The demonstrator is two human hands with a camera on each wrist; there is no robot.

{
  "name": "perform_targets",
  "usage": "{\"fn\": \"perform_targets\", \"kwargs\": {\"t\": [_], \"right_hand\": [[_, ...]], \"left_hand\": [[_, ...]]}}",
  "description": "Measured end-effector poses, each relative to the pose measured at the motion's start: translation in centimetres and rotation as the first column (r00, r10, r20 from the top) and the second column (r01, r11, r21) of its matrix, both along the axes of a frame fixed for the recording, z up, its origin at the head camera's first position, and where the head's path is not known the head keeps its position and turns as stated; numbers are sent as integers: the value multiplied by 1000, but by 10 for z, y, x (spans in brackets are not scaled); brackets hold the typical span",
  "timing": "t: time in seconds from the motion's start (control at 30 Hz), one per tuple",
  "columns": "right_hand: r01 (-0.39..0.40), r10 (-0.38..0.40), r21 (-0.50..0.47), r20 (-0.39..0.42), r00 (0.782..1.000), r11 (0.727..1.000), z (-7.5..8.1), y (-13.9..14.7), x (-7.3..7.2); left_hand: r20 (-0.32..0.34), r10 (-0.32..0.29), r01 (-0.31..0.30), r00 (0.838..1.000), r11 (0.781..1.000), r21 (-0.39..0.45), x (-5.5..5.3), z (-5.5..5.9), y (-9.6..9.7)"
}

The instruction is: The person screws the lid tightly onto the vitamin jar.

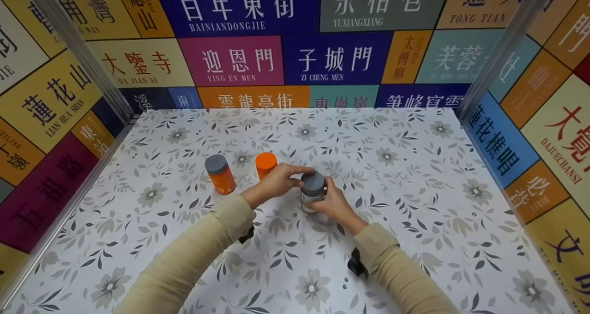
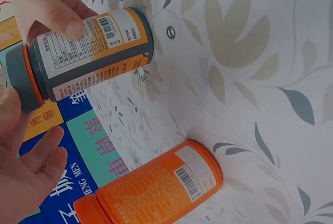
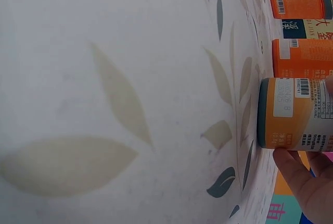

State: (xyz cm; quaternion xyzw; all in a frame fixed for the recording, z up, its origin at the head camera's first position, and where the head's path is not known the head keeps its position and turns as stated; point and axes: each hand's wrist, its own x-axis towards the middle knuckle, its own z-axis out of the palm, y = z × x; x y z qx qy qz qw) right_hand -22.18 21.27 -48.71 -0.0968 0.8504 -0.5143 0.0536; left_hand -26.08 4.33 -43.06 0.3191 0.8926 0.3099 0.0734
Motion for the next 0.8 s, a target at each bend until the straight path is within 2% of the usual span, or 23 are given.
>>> {"fn": "perform_targets", "kwargs": {"t": [0.07, 0.13, 0.2, 0.27, 0.33, 0.37, 0.47, 0.6, 0.8], "right_hand": [[-3, 3, 1, -6, 1000, 1000, 7, -3, 4], [-6, 6, 9, -11, 1000, 1000, 11, -4, 6], [-6, 6, 14, -8, 1000, 1000, 8, -3, 4], [-12, 12, 21, -1, 1000, 1000, 0, 1, 0], [-14, 14, 18, 9, 1000, 1000, -10, 4, -5], [-14, 14, 13, 14, 1000, 1000, -14, 6, -8], [-16, 16, -14, 20, 1000, 1000, -22, 8, -11], [-7, 7, -3, 8, 1000, 1000, -21, 8, -11], [-9, 9, 6, 12, 1000, 1000, -21, 9, -11]], "left_hand": [[-5, -20, 20, 1000, 999, -27, 0, 1, -1], [26, -19, 20, 999, 999, -33, 0, 2, -2], [56, 19, -18, 998, 1000, -24, 1, 2, 0], [69, 91, -90, 993, 996, -7, 2, 1, 2], [48, 170, -170, 984, 985, 0, 4, -1, 5], [15, 205, -204, 979, 979, -7, 6, -3, 6], [-62, 245, -247, 968, 969, -24, 8, -7, 9], [-107, 187, -191, 977, 981, -38, 7, -8, 8], [-64, 62, -65, 996, 997, -52, 2, -4, 6]]}}
